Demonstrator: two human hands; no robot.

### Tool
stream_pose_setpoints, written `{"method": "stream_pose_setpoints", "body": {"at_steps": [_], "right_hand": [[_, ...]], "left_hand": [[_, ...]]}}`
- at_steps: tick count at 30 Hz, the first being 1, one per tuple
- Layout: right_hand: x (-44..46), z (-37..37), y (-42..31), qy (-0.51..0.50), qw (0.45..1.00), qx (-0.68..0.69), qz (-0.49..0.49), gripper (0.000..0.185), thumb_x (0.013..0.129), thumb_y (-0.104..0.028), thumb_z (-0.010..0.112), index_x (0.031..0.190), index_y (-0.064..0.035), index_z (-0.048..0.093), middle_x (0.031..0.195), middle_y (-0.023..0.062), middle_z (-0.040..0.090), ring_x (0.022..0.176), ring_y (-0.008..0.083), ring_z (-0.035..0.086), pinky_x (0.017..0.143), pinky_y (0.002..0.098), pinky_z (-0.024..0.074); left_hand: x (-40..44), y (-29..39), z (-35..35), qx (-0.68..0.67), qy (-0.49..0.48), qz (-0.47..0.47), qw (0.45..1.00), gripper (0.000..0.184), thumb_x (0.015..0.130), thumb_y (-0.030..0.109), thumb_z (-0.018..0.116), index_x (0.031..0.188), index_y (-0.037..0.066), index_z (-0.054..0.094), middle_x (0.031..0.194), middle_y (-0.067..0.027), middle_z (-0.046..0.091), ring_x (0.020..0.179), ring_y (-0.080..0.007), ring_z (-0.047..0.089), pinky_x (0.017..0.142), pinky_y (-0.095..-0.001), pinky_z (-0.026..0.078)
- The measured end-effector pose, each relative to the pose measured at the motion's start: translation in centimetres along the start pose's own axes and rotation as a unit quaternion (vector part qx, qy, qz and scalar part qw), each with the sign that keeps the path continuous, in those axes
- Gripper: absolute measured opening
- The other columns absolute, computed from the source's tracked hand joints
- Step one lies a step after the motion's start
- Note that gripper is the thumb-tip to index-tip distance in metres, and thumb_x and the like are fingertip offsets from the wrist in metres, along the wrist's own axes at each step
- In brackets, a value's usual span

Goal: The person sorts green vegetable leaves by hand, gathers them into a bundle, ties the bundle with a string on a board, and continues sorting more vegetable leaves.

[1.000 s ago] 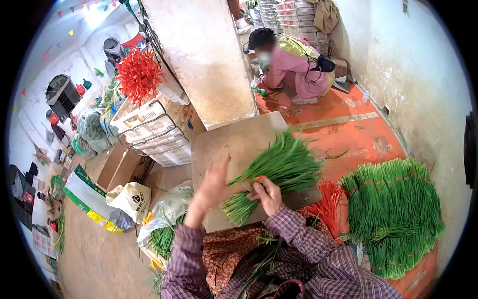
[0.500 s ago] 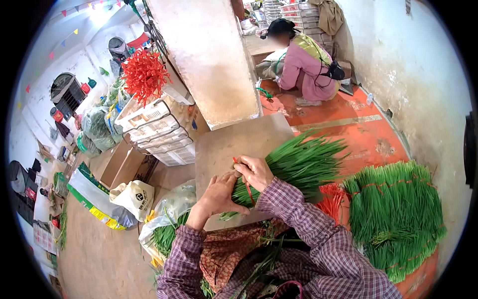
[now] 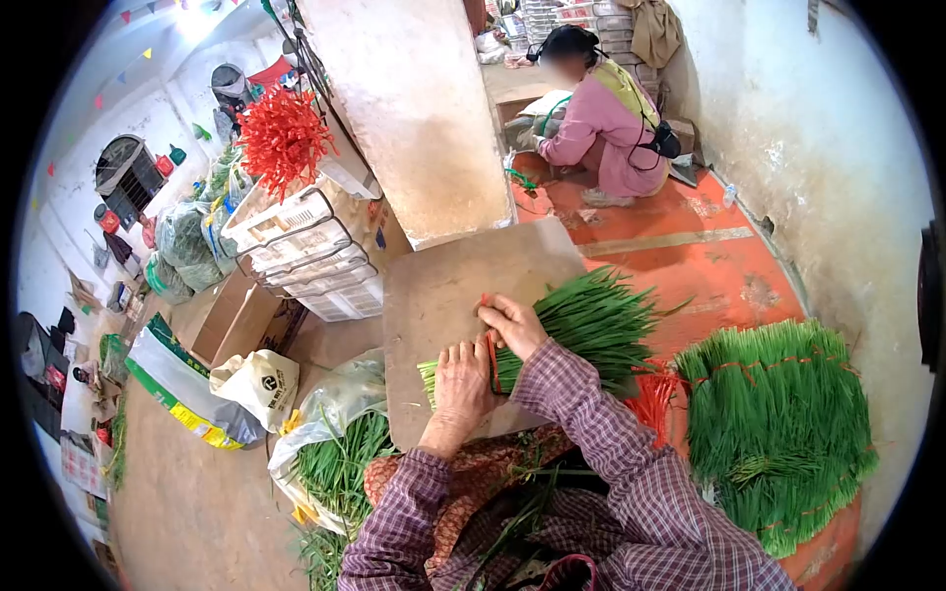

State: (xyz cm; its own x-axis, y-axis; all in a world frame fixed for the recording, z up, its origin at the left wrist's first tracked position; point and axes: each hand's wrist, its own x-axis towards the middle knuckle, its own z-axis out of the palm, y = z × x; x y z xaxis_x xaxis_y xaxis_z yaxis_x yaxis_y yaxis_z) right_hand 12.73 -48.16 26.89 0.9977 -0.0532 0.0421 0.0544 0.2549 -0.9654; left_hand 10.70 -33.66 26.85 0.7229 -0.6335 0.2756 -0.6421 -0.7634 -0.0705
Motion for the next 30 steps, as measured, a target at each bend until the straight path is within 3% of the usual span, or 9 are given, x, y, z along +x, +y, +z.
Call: {"method": "stream_pose_setpoints", "body": {"at_steps": [1, 4, 8, 11, 16, 18, 22, 23, 30], "right_hand": [[0.6, 0.6, 1.5, 0.025, 0.984, -0.092, -0.152, 0.017, 0.09, -0.017, 0.057, 0.095, -0.0017, 0.063, 0.069, 0.0018, 0.059, 0.057, 0.01, 0.055, 0.052, 0.0252, 0.0435], [-0.2, 0.8, -0.4, 0.019, 0.915, -0.357, -0.186, 0.019, 0.088, -0.018, 0.057, 0.099, -0.004, 0.063, 0.081, 0.0074, 0.066, 0.068, 0.0148, 0.064, 0.061, 0.0287, 0.0493], [-2.1, 2.2, -3.1, 0.008, 0.905, -0.396, -0.156, 0.021, 0.088, -0.02, 0.056, 0.099, -0.0047, 0.064, 0.086, 0.0086, 0.067, 0.074, 0.0174, 0.066, 0.065, 0.0312, 0.0499], [-1.1, 1.7, -1.0, -0.032, 0.964, -0.255, -0.073, 0.02, 0.089, -0.021, 0.054, 0.098, -0.0059, 0.064, 0.086, 0.0089, 0.067, 0.081, 0.0164, 0.065, 0.071, 0.0293, 0.0479], [-0.7, 1.3, -0.4, -0.033, 0.963, -0.254, -0.088, 0.021, 0.09, -0.018, 0.054, 0.102, -0.0022, 0.061, 0.086, 0.0064, 0.067, 0.081, 0.0125, 0.064, 0.07, 0.0259, 0.0484], [-0.8, 2.1, -0.7, -0.046, 0.992, -0.098, -0.065, 0.02, 0.093, -0.017, 0.051, 0.102, -0.0005, 0.059, 0.088, 0.0045, 0.066, 0.082, 0.0145, 0.064, 0.071, 0.0242, 0.0487], [-0.4, 1.2, -0.3, -0.028, 0.992, 0.094, 0.085, 0.016, 0.094, -0.016, 0.052, 0.098, -0.0028, 0.06, 0.08, 0.0029, 0.062, 0.076, 0.0122, 0.063, 0.056, 0.0208, 0.0478], [-0.7, 1.7, -0.6, -0.019, 0.988, 0.127, 0.092, 0.014, 0.093, -0.015, 0.053, 0.096, -0.004, 0.061, 0.073, 0.0005, 0.057, 0.062, 0.0087, 0.057, 0.045, 0.0203, 0.0403], [-0.7, 2.5, -1.7, -0.04, 0.99, 0.072, 0.118, 0.014, 0.091, -0.013, 0.052, 0.093, -0.0045, 0.063, 0.062, -0.0038, 0.048, 0.05, 0.0056, 0.04, 0.042, 0.0204, 0.0289]], "left_hand": [[-0.1, 0.0, -0.1, -0.003, 0.003, 0.0, 1.0, 0.096, 0.048, 0.045, 0.086, 0.12, -0.001, 0.044, 0.095, -0.01, 0.051, 0.094, -0.0248, 0.053, 0.087, -0.038, 0.042], [-0.5, 0.4, -0.7, -0.01, -0.018, -0.004, 1.0, 0.084, 0.049, 0.045, 0.084, 0.11, -0.001, 0.048, 0.092, -0.0101, 0.052, 0.091, -0.0237, 0.053, 0.084, -0.0363, 0.043], [-1.0, 1.6, -0.9, 0.097, 0.032, -0.011, 0.995, 0.078, 0.051, 0.043, 0.083, 0.103, -0.002, 0.049, 0.09, -0.0103, 0.052, 0.088, -0.0243, 0.054, 0.083, -0.0359, 0.043], [-1.8, 1.6, 0.6, 0.083, 0.047, -0.027, 0.995, 0.074, 0.053, 0.04, 0.082, 0.103, -0.003, 0.049, 0.091, -0.0112, 0.052, 0.087, -0.0251, 0.054, 0.083, -0.0368, 0.042], [-1.7, 1.4, 0.2, 0.034, 0.033, -0.02, 0.999, 0.05, 0.065, 0.023, 0.07, 0.102, -0.004, 0.05, 0.092, -0.015, 0.053, 0.094, -0.0282, 0.052, 0.083, -0.0384, 0.041], [-1.3, 1.6, 0.2, 0.011, 0.004, -0.04, 0.999, 0.05, 0.064, 0.02, 0.07, 0.103, -0.004, 0.051, 0.095, -0.0153, 0.053, 0.098, -0.0294, 0.051, 0.084, -0.0394, 0.04], [-1.3, 1.8, 0.7, 0.017, 0.053, -0.046, 0.997, 0.049, 0.063, 0.016, 0.07, 0.105, -0.003, 0.052, 0.096, -0.0148, 0.053, 0.097, -0.0292, 0.052, 0.082, -0.0389, 0.041], [-1.4, 1.9, 0.4, 0.009, 0.028, -0.052, 0.998, 0.05, 0.062, 0.017, 0.072, 0.104, -0.003, 0.052, 0.096, -0.0141, 0.053, 0.096, -0.0287, 0.052, 0.082, -0.0386, 0.041], [-1.5, 2.3, 1.3, 0.003, 0.027, -0.079, 0.997, 0.055, 0.056, 0.027, 0.081, 0.095, 0.001, 0.052, 0.091, -0.0113, 0.056, 0.092, -0.0267, 0.056, 0.08, -0.0378, 0.043]]}}
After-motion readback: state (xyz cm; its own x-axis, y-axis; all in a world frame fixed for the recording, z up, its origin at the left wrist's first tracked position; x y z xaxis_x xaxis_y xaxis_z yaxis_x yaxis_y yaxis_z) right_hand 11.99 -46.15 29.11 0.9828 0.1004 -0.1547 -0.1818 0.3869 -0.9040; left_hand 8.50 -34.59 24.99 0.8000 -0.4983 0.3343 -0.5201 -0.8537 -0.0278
